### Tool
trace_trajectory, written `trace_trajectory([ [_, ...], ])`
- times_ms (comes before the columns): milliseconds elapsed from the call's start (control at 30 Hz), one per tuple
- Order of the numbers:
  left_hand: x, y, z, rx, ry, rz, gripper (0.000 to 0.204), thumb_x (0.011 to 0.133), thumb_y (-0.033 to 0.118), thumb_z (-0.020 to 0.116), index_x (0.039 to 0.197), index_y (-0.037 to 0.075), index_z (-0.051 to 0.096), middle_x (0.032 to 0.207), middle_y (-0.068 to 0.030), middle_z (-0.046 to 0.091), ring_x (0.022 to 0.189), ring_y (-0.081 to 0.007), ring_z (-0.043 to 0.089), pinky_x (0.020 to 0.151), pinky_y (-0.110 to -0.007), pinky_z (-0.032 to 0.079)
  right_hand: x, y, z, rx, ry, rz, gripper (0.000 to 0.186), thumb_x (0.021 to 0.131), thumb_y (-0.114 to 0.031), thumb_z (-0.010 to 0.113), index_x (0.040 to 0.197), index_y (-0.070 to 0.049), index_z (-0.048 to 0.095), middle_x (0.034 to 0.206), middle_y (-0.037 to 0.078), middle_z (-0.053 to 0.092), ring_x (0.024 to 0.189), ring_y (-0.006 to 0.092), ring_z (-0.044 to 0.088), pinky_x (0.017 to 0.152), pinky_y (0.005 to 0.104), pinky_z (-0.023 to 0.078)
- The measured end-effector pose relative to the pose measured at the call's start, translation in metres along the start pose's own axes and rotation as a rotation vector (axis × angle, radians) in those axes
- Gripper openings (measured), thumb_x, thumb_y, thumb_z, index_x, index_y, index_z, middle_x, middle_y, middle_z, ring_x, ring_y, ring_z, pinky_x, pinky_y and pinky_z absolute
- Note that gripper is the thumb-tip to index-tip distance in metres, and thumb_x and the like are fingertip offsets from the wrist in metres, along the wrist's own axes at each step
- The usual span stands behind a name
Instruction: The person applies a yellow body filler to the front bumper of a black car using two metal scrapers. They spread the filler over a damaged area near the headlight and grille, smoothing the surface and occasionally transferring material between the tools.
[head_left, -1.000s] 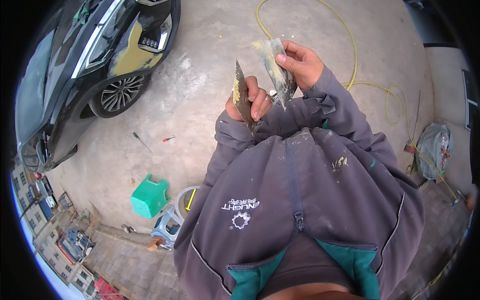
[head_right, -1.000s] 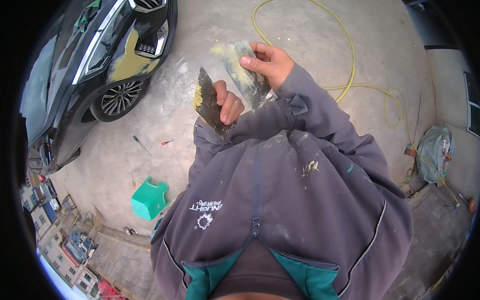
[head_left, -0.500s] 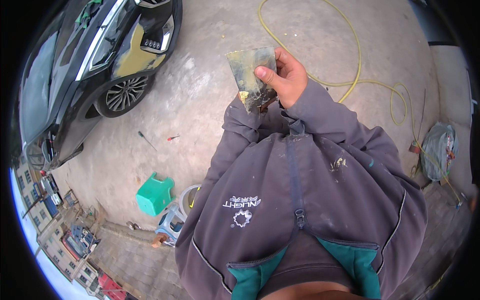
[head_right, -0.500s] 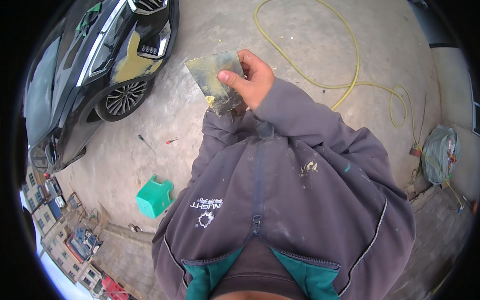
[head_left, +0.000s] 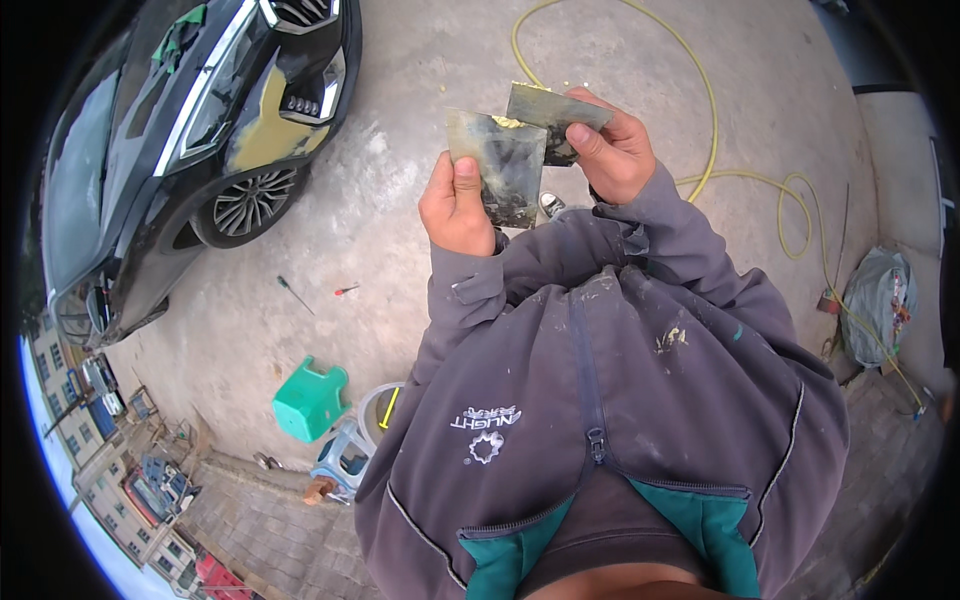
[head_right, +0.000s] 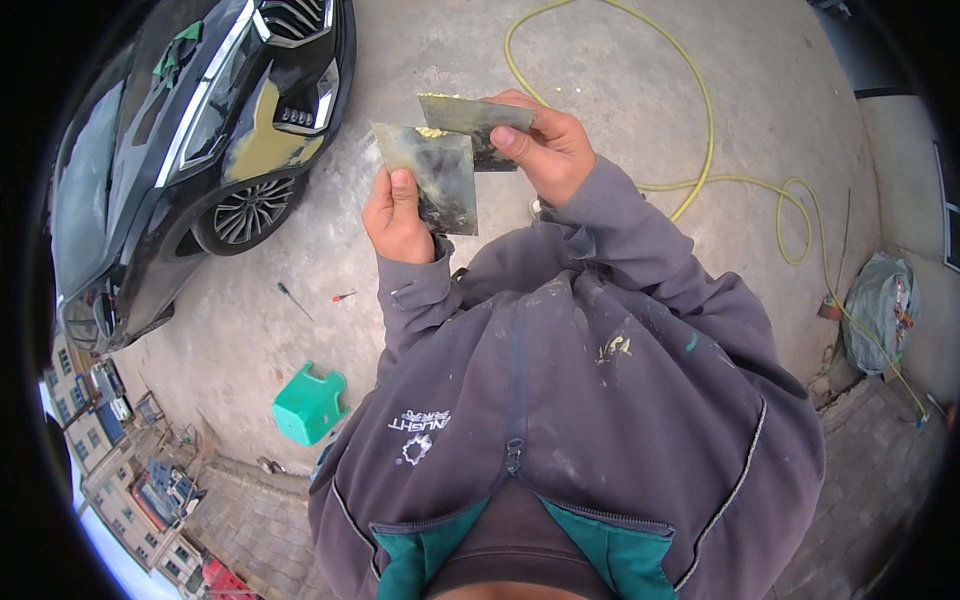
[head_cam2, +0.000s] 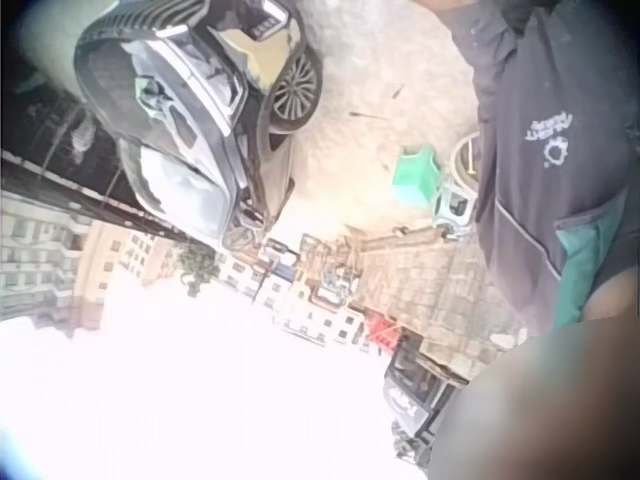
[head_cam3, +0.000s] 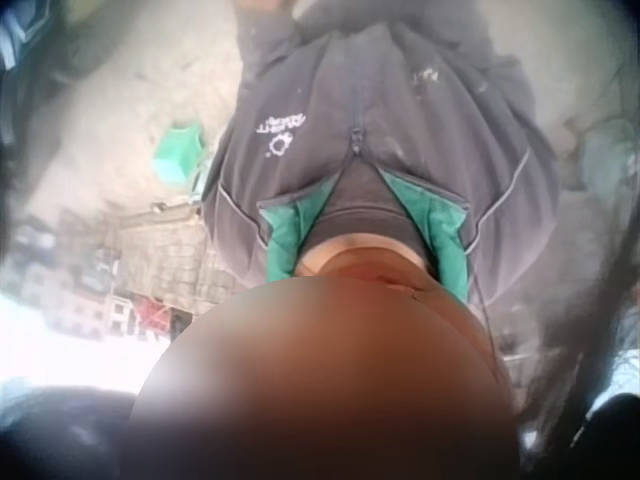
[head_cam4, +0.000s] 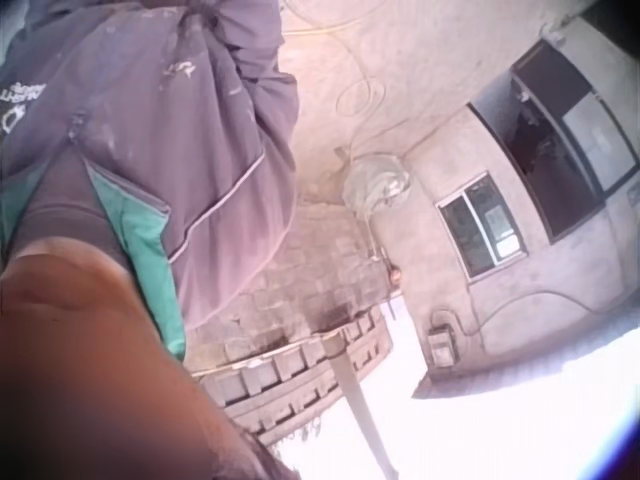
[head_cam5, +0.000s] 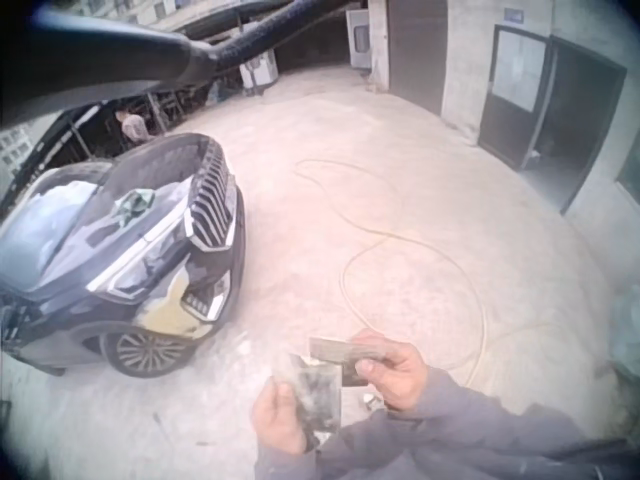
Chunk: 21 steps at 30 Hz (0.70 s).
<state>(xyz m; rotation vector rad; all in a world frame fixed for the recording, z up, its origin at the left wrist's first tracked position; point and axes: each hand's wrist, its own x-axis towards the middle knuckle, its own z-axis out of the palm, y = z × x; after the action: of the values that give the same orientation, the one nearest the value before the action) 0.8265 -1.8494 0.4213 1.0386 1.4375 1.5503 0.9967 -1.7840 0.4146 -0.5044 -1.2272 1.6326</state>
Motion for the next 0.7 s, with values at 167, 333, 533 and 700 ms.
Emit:
trace_trajectory([
  [167, 0.019, -0.001, 0.012, 0.115, 0.112, 0.029, 0.026, 0.096, 0.023, 0.047, 0.090, -0.001, 0.055, 0.067, 0.0028, 0.047, 0.064, -0.0065, 0.037, 0.056, -0.023, 0.034, -0.017, 0.033, -0.007, -0.552, 0.338, 0.053, 0.023, 0.089, -0.004, 0.054, 0.111, -0.002, 0.061, 0.099, 0.007, 0.055, 0.092, 0.0137, 0.055, 0.077, 0.0287, 0.047],
  [333, 0.009, -0.019, 0.044, 0.355, 0.012, 0.190, 0.017, 0.092, 0.013, 0.048, 0.090, -0.001, 0.057, 0.066, -0.0190, 0.057, 0.052, -0.0303, 0.052, 0.050, -0.036, 0.040, -0.005, 0.037, -0.006, -1.184, 0.083, -0.640, 0.049, 0.068, 0.011, 0.057, 0.113, -0.007, 0.063, 0.097, 0.011, 0.054, 0.090, 0.0242, 0.058, 0.081, 0.0337, 0.049],
  [533, 0.013, -0.042, 0.022, 0.516, -0.073, 0.031, 0.020, 0.092, 0.016, 0.049, 0.085, -0.001, 0.056, 0.059, -0.0120, 0.053, 0.051, -0.0175, 0.049, 0.050, -0.032, 0.039, -0.010, 0.031, -0.170, -0.007, 0.415, 0.294, 0.028, 0.087, -0.008, 0.054, 0.114, -0.001, 0.058, 0.102, 0.008, 0.064, 0.086, 0.0215, 0.062, 0.074, 0.0312, 0.049],
  [700, 0.007, -0.072, -0.009, -0.003, -0.102, -0.216, 0.027, 0.095, 0.017, 0.046, 0.109, -0.005, 0.055, 0.095, -0.0069, 0.060, 0.084, -0.0116, 0.054, 0.074, -0.025, 0.043, -0.184, 0.067, -0.367, -0.867, 0.683, 1.050, 0.033, 0.086, -0.005, 0.052, 0.119, 0.001, 0.053, 0.103, 0.010, 0.064, 0.089, 0.0201, 0.062, 0.077, 0.0324, 0.050],
])
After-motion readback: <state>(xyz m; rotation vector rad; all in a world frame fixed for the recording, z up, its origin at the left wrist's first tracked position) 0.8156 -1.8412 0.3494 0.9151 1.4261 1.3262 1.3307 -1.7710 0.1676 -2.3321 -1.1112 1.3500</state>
